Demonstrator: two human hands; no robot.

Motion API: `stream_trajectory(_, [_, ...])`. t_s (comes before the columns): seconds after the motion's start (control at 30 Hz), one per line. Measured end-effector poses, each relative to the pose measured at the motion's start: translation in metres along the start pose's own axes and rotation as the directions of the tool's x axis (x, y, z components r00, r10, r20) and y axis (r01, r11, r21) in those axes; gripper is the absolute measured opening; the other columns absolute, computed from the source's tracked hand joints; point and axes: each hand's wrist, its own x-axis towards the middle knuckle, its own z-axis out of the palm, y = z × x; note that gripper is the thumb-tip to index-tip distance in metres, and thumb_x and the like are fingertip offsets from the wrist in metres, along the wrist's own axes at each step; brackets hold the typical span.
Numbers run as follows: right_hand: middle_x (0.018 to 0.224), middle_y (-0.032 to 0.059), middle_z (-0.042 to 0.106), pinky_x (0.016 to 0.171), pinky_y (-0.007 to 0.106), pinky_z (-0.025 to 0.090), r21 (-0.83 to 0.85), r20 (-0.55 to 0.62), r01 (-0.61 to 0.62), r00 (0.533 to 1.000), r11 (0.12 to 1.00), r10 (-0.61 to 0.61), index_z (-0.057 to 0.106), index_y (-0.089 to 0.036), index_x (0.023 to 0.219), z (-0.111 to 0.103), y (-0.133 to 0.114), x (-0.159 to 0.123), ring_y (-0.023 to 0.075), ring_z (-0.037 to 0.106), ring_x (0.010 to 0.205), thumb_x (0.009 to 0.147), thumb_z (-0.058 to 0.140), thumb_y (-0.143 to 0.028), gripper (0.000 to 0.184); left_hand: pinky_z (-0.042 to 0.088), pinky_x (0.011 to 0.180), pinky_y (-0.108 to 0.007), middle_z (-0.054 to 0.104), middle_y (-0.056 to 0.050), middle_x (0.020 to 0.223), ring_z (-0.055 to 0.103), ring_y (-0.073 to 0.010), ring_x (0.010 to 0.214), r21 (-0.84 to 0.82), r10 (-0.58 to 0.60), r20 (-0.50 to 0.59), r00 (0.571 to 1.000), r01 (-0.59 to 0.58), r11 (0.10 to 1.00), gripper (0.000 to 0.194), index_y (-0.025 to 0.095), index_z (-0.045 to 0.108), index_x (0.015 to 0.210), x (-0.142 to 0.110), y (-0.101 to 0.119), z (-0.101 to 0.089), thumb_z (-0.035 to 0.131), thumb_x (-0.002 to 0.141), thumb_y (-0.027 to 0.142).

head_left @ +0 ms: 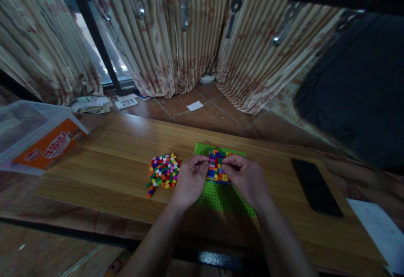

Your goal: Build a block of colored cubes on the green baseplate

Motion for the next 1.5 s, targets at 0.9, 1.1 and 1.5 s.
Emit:
stream_trajectory(0.9, [0.073, -0.0002, 0.066, 0.065, 0.027, 0.046, -0.063, 0.061, 0.150, 0.987, 0.987, -0.146, 0.067, -0.021, 0.070, -0.0016, 0.0029, -0.0017, 0.0139, 0.060, 0.065, 0.075, 0.059, -0.021, 0.009, 0.045, 0.062, -0.021, 0.069, -0.002, 0.077, 0.062, -0.0123, 0.069, 0.036, -0.012, 0.012, 1.000, 0.012, 0.999, 0.018, 0.015, 0.068, 0.089, 0.0004, -0.0026, 0.0000, 0.056, 0.080, 0.024])
stream_trajectory(1.1, [0.080, 0.0008, 0.068, 0.068, 0.028, 0.047, -0.007, 0.033, 0.116, 0.993, 0.993, -0.115, 0.068, -0.021, 0.081, -0.0023, 0.0059, -0.0006, 0.0150, 0.062, 0.070, 0.071, 0.064, -0.022, 0.010, 0.046, 0.064, -0.021, 0.069, -0.002, 0.078, 0.062, -0.0118, 0.070, 0.024, -0.016, 0.025, 1.000, 0.015, 1.000, 0.019, 0.015, 0.068, 0.091, 0.0008, -0.0033, 0.0001, 0.055, 0.081, 0.024])
stream_trajectory(1.5, [0.079, 0.0002, 0.066, 0.070, 0.028, 0.045, -0.120, 0.069, 0.209, 0.977, 0.971, -0.201, 0.067, -0.021, 0.081, -0.0013, 0.0026, -0.0025, 0.0149, 0.062, 0.073, 0.082, 0.055, -0.021, 0.012, 0.046, 0.063, -0.022, 0.070, -0.002, 0.079, 0.062, -0.0125, 0.070, 0.058, -0.004, 0.029, 1.000, 0.002, 0.998, 0.021, 0.015, 0.068, 0.093, -0.0001, -0.0036, -0.0013, 0.055, 0.081, 0.026])
